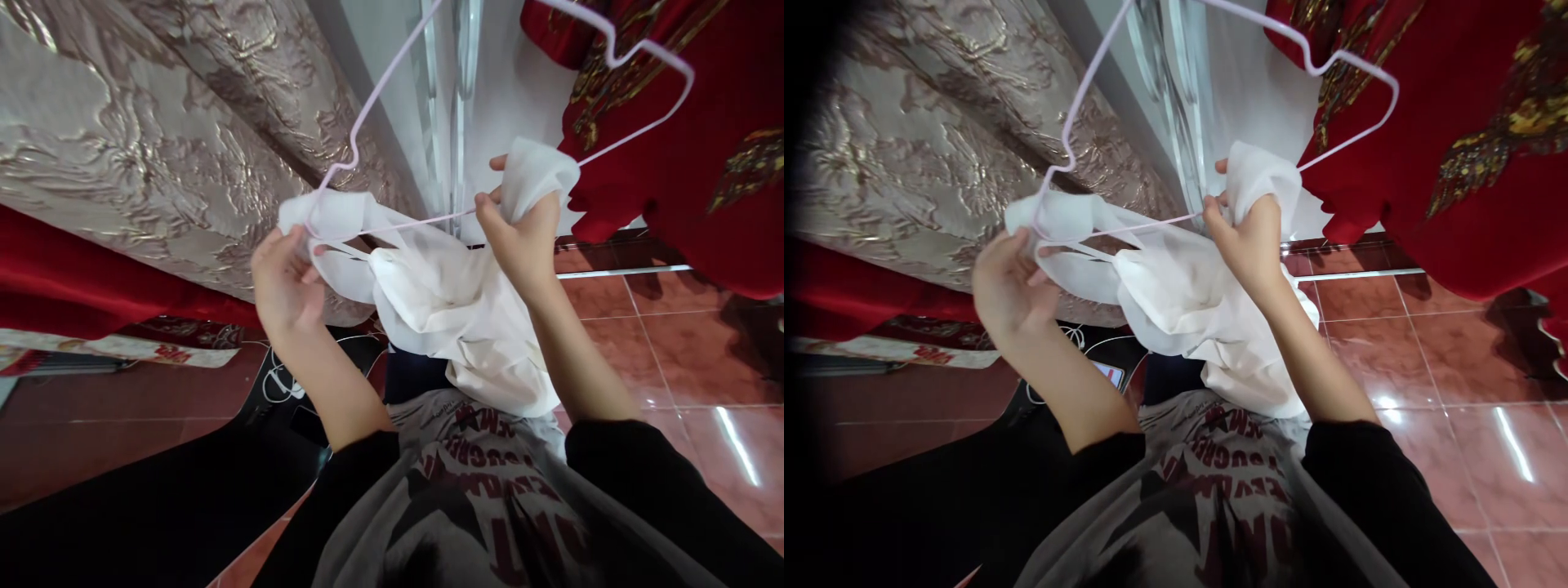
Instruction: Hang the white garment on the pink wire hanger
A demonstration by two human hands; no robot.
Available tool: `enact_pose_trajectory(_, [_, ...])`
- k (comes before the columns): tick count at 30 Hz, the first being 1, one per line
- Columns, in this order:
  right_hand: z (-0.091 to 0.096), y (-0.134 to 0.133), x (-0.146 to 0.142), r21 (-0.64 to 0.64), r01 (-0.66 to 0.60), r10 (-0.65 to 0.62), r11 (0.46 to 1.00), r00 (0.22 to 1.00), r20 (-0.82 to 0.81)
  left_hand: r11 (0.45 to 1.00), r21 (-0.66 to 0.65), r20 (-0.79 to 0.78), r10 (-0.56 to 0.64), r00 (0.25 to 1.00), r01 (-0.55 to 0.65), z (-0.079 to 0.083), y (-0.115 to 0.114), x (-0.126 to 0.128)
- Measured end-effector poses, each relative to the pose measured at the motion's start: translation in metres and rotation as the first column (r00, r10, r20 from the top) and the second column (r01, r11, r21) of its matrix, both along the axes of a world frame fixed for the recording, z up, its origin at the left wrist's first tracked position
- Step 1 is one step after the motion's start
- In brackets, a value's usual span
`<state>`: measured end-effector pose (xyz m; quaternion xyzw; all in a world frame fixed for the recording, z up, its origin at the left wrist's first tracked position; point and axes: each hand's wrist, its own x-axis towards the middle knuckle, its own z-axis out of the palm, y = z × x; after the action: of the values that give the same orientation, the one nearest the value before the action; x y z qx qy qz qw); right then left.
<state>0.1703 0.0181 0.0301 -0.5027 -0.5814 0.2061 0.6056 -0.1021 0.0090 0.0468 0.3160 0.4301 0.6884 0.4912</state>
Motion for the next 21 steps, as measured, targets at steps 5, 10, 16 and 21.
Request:
enact_pose_trajectory(5, [-0.003, -0.003, -0.006, -0.013, -0.038, 0.037, 0.999, 0.999, -0.028, 0.997, 0.029, 0.324, 0.06, 0.944, -0.073, 0.027, 0.006, -0.012])
enact_pose_trajectory(10, [0.001, -0.008, -0.002, -0.033, -0.04, 0.038, 0.999, 0.998, -0.057, 0.993, 0.118, 0.366, -0.03, 0.93, -0.014, 0.046, 0.016, 0.001])
enact_pose_trajectory(16, [0.0, -0.007, -0.001, 0.006, -0.003, 0.003, 1.0, 0.998, -0.065, 0.98, 0.182, -0.035, -0.071, 0.997, 0.076, 0.051, 0.004, 0.029])
enact_pose_trajectory(21, [0.0, -0.004, 0.0, -0.01, -0.014, 0.014, 1.0, 0.998, -0.063, 0.971, 0.124, -0.481, -0.12, 0.869, 0.202, 0.038, -0.017, 0.011])
